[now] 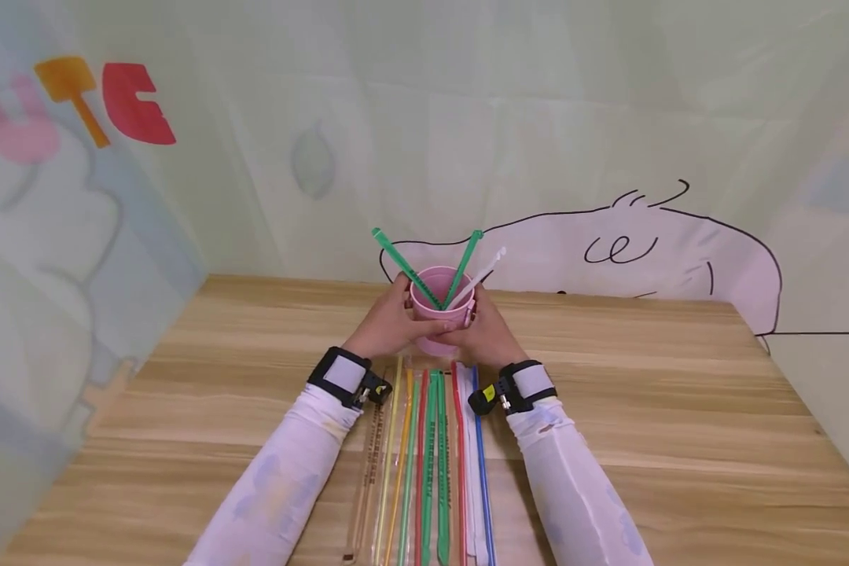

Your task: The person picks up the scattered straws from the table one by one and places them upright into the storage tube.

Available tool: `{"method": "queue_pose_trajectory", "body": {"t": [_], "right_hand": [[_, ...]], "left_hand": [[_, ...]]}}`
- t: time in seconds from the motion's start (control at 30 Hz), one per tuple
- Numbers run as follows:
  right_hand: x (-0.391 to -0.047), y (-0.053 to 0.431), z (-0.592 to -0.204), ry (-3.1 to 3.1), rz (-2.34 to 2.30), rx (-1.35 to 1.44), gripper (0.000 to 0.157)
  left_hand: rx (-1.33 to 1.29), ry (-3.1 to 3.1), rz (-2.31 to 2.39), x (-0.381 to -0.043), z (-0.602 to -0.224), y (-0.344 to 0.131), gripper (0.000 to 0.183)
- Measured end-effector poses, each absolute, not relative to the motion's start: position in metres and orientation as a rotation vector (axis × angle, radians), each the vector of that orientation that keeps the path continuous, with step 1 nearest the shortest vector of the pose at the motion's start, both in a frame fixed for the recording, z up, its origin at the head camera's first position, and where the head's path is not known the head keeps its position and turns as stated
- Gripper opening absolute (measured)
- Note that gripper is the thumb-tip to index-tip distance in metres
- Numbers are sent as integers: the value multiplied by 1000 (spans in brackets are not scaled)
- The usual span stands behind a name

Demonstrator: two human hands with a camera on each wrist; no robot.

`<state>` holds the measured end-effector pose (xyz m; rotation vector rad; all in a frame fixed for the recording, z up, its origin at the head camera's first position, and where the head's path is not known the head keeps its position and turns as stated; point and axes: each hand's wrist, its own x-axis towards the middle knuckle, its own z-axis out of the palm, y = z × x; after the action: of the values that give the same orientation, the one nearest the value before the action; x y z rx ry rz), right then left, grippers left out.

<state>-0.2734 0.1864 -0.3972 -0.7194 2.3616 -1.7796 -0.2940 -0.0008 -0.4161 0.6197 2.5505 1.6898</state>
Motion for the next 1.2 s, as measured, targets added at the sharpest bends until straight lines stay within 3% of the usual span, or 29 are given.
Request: {"method": "queue_pose_trajectory", "body": {"t": [0.2, 0.6, 0.9, 1.2], "right_hand": [[-274, 188, -398, 2407, -1758, -714, 83], [-286, 140, -402, 2342, -1765, -732, 85], [-306, 139, -432, 2395, -1765, -628, 88], [-308, 136, -431, 2403, -1762, -652, 87]], "left_hand": [[618, 2506, 1676, -293, -415, -1, 94], [420, 2800, 1240, -276, -401, -83, 89], [372, 2887, 882, -234, -400, -114, 62], [394, 2897, 744, -193, -420, -115, 61]]}}
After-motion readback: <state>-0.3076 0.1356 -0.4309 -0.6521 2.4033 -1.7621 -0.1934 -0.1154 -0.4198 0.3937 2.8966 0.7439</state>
